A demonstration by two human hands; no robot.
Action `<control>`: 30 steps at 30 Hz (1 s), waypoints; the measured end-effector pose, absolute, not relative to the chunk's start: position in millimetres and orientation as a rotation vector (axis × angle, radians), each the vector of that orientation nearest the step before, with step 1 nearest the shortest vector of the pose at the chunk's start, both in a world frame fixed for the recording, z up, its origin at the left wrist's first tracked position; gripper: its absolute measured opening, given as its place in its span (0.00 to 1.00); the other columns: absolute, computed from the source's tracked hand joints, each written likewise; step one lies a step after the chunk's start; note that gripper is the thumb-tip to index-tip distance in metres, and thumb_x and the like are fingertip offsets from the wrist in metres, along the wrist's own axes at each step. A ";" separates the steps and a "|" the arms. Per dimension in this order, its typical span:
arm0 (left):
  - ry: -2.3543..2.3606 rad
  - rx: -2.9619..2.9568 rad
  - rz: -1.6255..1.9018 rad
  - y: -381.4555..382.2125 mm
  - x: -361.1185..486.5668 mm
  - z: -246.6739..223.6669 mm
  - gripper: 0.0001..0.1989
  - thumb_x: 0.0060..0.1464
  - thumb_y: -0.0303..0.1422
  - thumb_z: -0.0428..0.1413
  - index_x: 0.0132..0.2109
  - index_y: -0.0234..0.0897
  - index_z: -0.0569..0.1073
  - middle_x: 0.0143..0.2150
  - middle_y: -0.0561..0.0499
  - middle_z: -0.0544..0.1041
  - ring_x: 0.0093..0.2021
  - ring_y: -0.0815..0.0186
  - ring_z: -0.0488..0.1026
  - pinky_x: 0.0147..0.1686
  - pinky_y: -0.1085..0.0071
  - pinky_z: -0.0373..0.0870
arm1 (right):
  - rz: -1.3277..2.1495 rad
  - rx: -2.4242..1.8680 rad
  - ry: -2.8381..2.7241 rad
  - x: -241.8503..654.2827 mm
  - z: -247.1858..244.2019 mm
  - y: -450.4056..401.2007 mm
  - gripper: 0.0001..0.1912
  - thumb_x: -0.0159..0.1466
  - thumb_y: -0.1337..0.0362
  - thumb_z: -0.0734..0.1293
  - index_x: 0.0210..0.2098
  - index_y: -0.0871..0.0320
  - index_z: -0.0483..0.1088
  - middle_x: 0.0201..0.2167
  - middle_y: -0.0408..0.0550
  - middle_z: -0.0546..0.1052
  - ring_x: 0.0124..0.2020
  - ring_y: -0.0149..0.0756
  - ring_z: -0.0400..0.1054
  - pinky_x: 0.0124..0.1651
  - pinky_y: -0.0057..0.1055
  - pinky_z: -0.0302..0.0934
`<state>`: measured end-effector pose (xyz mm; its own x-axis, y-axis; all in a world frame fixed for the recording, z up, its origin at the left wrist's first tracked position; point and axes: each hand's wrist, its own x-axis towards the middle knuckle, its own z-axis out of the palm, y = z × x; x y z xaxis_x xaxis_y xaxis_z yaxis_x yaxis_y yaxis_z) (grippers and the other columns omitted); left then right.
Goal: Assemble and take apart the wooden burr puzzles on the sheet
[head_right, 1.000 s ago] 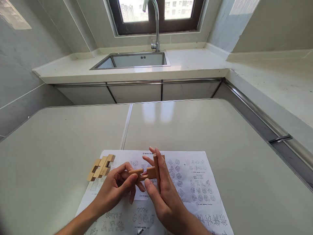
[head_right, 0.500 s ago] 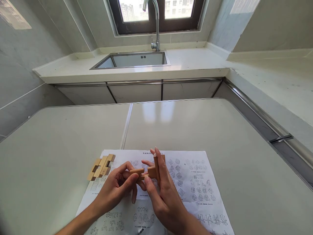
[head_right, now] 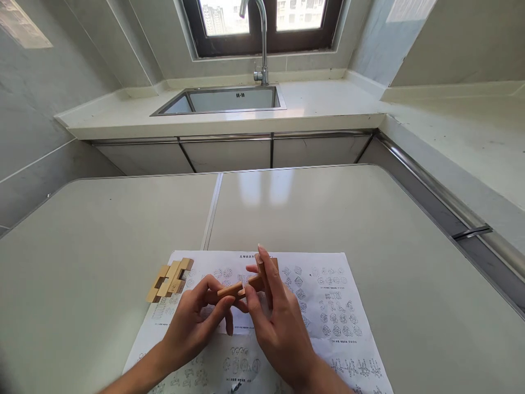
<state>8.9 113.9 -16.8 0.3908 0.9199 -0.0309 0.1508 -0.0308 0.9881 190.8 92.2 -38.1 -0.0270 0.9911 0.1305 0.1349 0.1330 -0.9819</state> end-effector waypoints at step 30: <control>1.090 2.033 0.918 103.6 4.9 -31.6 0.01 0.67 0.33 0.57 0.44 0.42 0.73 0.28 0.50 0.84 0.23 0.63 0.80 0.28 0.68 0.76 | 1.108 -1.198 -1.497 184.3 -33.9 79.6 0.22 0.80 0.61 0.52 0.71 0.43 0.52 0.51 0.50 0.82 0.64 0.44 0.72 0.57 0.43 0.75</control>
<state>4.9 103.6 -31.6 0.4099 0.8701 0.2737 0.4170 -0.4456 0.7921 184.3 79.6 -33.9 -0.1321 0.9854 0.1074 0.1853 0.1310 -0.9739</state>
